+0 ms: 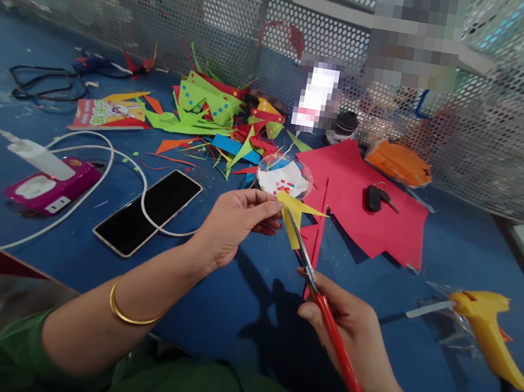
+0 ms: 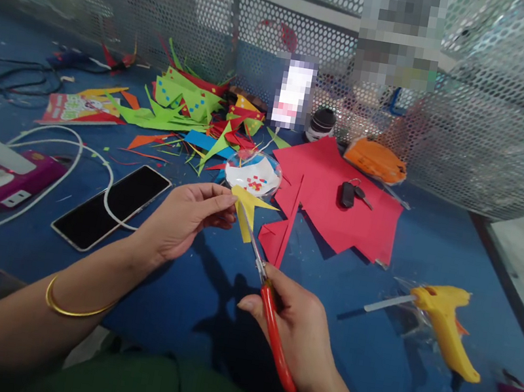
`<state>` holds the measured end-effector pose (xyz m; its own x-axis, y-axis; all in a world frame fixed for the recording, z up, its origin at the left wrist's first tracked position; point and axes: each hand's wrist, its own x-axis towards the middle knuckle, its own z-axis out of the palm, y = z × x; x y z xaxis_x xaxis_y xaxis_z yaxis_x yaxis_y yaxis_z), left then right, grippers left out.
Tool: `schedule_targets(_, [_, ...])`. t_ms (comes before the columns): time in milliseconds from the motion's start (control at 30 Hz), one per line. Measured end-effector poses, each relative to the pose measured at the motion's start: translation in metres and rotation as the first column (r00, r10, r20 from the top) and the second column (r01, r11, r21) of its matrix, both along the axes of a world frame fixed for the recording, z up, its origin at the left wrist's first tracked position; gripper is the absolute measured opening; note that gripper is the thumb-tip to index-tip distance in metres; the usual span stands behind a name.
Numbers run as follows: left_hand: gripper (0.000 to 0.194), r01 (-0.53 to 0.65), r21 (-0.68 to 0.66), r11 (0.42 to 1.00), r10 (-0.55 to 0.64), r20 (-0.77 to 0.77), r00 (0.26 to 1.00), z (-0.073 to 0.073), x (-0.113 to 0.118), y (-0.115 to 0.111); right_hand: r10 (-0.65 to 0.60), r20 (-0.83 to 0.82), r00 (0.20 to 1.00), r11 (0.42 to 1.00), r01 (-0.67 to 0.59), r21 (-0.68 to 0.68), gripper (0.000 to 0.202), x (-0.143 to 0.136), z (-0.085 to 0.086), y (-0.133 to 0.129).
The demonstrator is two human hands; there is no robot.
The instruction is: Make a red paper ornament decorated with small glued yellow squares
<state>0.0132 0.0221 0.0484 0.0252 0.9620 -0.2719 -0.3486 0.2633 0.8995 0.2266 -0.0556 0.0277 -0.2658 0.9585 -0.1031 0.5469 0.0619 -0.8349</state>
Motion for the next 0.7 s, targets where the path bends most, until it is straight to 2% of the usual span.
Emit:
schedule_targets(200, [0.011,-0.004,0.004,1.000,0.004,-0.024,1.000,0.0007,0.0018,-0.0019,0.029,0.028,0.999,0.998,-0.031,0.060,0.045,0.0010,-0.0032,-0.0011])
schedule_targets(567, [0.010,0.024,-0.001,1.000,-0.024,-0.010,1.000,0.0020,0.0016,-0.0028,0.024,0.044,0.999,0.998,-0.026,0.059,0.050,0.0018,-0.0062,-0.0023])
schedule_targets(700, [0.011,0.031,0.003,1.000,-0.031,-0.009,0.999,0.0025,0.0023,-0.0032,0.039,0.039,0.998,0.998,-0.041,0.050,0.059,0.0008,-0.0046,-0.0013])
